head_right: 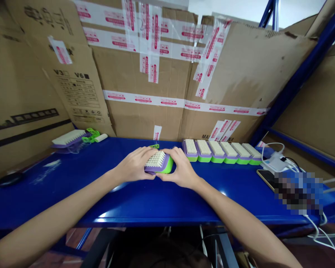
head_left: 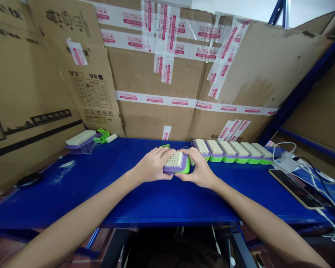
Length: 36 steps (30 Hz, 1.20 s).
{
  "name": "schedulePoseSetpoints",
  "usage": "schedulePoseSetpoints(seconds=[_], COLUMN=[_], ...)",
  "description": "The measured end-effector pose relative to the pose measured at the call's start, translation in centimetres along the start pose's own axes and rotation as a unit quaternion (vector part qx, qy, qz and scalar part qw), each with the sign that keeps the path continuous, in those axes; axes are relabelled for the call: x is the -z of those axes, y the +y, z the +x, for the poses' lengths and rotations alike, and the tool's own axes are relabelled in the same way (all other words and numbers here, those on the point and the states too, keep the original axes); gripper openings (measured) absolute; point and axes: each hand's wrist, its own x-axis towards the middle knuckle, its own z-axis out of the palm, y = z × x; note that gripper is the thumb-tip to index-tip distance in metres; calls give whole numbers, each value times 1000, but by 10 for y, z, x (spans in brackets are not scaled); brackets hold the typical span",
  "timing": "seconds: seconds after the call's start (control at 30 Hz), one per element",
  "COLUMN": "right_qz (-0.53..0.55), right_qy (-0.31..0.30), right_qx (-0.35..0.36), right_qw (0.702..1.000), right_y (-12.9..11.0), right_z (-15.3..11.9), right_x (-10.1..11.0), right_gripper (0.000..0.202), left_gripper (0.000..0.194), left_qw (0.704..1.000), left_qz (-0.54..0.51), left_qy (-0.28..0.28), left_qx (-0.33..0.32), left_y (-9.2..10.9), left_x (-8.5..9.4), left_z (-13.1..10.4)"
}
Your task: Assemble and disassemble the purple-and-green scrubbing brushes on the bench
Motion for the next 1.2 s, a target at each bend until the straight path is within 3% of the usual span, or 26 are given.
schedulePoseSetpoints(seconds=[0.13, 0.4, 0.67, 0.93, 1.2], right_qz=[-94, -94, -21, 34, 108], right_qy=[13, -10, -14, -10, -52], right_qx=[40, 18, 17, -13, -79], right_qw=[995, 995, 1000, 999, 990], right_y=[-2, -2, -5, -11, -6], right_z=[-3, -2, 1, 6, 5], right_x=[-6, -1, 0, 10, 7], right_gripper=[76, 86, 73, 73, 72], left_gripper=[78, 74, 74, 78, 81], left_qw=[999, 999, 999, 997, 999], left_qz=[34, 41, 17, 6, -13], left_qy=[-1, 12, 16, 66, 39], left_qx=[-3, -11, -30, -31, -35], left_y=[-6, -5, -2, -3, 0], left_x=[2, 0, 1, 2, -2], left_z=[0, 0, 1, 1, -2])
